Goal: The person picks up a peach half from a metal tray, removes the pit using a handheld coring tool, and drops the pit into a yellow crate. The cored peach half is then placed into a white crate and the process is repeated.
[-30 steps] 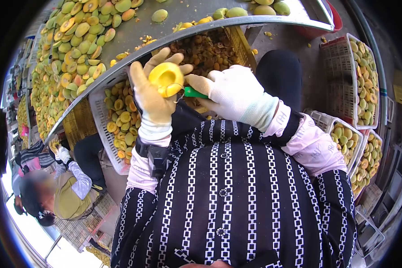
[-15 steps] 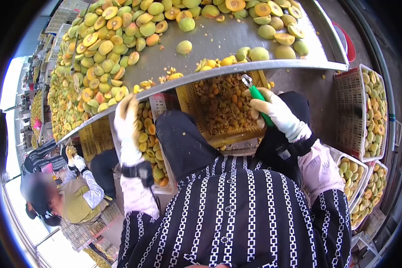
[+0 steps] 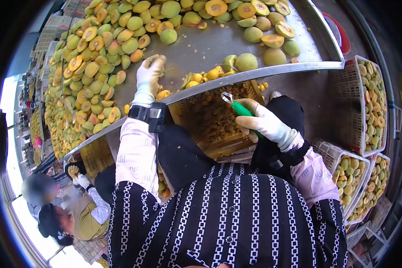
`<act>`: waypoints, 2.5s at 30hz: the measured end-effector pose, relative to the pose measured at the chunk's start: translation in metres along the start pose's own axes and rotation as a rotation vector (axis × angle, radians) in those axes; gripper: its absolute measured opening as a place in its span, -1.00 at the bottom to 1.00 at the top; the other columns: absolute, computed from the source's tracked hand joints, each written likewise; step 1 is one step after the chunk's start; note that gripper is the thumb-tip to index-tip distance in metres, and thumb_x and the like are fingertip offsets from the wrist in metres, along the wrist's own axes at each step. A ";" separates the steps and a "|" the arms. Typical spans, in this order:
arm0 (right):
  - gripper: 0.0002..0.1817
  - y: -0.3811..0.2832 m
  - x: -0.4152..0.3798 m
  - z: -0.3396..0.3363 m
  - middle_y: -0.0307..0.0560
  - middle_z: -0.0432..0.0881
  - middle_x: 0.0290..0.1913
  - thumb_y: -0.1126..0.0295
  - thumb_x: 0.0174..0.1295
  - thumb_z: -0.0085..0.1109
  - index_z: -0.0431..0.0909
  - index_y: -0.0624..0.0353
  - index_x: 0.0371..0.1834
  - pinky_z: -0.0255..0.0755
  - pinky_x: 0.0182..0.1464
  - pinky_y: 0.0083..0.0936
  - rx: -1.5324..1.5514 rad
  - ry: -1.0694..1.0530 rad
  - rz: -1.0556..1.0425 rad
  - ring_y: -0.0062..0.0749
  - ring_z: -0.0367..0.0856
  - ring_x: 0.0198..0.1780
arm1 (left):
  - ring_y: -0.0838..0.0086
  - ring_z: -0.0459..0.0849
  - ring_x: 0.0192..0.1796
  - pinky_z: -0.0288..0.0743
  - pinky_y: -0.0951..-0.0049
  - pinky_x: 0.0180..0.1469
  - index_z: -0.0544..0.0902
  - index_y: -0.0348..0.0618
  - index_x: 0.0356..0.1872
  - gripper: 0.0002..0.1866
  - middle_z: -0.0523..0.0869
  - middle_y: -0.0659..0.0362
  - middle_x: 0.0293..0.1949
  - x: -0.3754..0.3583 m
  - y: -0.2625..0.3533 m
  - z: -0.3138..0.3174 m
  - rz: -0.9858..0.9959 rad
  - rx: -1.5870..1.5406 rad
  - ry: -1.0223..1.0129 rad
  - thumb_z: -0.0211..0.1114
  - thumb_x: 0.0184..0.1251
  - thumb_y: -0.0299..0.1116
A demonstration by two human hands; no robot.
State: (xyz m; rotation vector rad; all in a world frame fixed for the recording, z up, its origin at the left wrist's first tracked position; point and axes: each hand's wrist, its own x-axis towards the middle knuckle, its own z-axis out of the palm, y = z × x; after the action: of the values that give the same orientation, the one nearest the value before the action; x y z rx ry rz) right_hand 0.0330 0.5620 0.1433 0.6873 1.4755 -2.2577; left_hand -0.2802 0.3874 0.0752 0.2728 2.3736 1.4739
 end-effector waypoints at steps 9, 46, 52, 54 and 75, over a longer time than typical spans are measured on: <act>-0.48 0.012 -0.020 0.042 -0.22 0.61 -0.23 0.36 0.38 0.07 0.27 0.10 0.40 0.50 -0.23 -0.61 -0.505 0.009 -0.361 -0.57 0.58 -0.37 | 0.23 0.71 -0.20 0.66 0.40 -0.23 0.49 -0.34 0.18 -0.45 0.69 -0.06 -0.08 -0.173 0.027 -0.046 -0.208 -1.494 -0.447 0.05 0.35 -0.08; -0.39 0.015 -0.075 0.124 -0.06 0.59 -0.45 0.44 0.21 0.09 0.22 0.00 0.38 0.53 -0.48 -0.43 -0.826 -0.005 -0.481 -0.32 0.60 -0.59 | 0.40 0.68 -0.34 0.60 0.47 -0.22 0.57 -0.36 -0.27 -0.40 0.70 0.01 -0.33 -0.264 0.060 -0.011 -0.047 -0.757 -0.362 -0.23 0.57 0.03; -0.38 0.001 -0.063 0.114 -0.15 0.56 -0.45 0.39 0.26 0.17 0.21 0.09 0.40 0.41 -0.61 -0.62 -0.529 -0.068 -0.027 -0.55 0.52 -0.65 | 0.35 0.70 -0.26 0.61 0.46 -0.15 0.54 -0.37 -0.04 -0.42 0.71 -0.03 -0.25 -0.263 0.047 0.003 -0.098 -0.891 -0.329 -0.23 0.57 0.03; -0.50 0.021 -0.050 0.110 0.04 0.58 -0.44 0.39 0.25 0.18 0.30 0.17 0.25 0.48 -0.51 -0.44 -1.067 0.126 -0.617 -0.25 0.64 -0.55 | 0.33 0.71 -0.22 0.61 0.44 -0.10 0.52 -0.32 0.00 -0.47 0.71 -0.06 -0.19 -0.268 0.045 0.010 0.090 -0.782 -0.151 -0.21 0.57 -0.01; -0.76 0.014 -0.038 0.103 -0.25 0.40 -0.72 0.30 0.24 0.13 0.37 0.21 -0.44 0.18 -0.82 -0.67 0.152 -0.354 0.232 -0.63 0.27 -0.85 | 0.38 0.70 -0.39 0.57 0.52 -0.37 0.58 -0.31 -0.16 -0.47 0.73 -0.04 -0.37 -0.259 0.035 0.015 -0.089 -0.821 -0.159 -0.14 0.55 0.02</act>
State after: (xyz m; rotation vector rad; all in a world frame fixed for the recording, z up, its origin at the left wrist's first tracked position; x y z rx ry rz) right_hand 0.0509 0.4627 0.1901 0.4431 1.0126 -2.1865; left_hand -0.0351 0.3298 0.1460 0.0676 1.4666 2.1218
